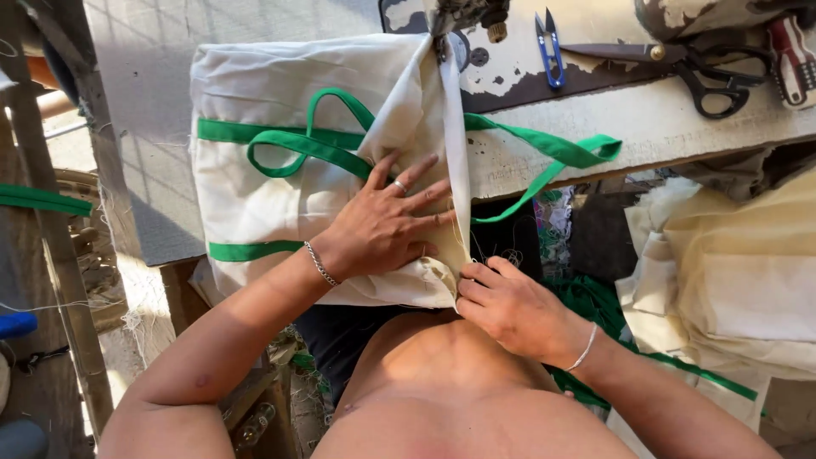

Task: The person is using an industrial sewing machine to attach green straps to a white canvas tote bag.

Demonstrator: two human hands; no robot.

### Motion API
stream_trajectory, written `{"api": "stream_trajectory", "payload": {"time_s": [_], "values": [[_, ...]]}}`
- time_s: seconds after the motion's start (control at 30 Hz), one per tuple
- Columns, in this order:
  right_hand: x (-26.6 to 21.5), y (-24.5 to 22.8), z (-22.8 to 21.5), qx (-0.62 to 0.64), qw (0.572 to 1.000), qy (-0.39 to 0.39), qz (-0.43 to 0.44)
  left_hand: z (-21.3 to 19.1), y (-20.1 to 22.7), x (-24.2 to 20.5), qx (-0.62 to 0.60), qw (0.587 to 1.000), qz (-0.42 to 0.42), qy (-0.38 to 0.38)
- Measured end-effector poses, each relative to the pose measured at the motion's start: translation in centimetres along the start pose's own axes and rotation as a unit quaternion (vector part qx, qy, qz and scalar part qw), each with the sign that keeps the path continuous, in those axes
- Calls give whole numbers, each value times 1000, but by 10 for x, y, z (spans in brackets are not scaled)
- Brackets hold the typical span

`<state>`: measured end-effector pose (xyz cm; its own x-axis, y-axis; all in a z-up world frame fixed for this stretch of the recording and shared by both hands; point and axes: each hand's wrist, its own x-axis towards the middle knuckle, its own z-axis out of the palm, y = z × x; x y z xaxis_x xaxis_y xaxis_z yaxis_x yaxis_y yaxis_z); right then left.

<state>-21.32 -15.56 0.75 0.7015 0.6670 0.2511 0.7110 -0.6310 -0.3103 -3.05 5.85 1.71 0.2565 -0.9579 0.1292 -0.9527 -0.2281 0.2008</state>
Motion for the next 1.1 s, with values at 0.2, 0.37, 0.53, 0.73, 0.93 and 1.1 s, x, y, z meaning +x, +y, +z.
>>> {"api": "stream_trajectory", "payload": {"time_s": [0.2,0.37,0.53,0.73,0.93,1.1], "values": [[35,13,-53,93,991,64,65,1,-3,6,-23,999,-12,39],[60,80,-40,70,926,210,307,9,-17,39,-135,955,-6,265],[96,87,-10,-35,895,57,440,19,-38,45,-33,974,-55,217],[99,73,-7,-200,904,172,338,18,-20,36,-19,979,-30,201],[97,58,4,-138,920,196,310,2,-25,17,-87,989,-11,119],[77,49,6,-27,927,218,305,9,-4,24,-126,965,-76,215]]}}
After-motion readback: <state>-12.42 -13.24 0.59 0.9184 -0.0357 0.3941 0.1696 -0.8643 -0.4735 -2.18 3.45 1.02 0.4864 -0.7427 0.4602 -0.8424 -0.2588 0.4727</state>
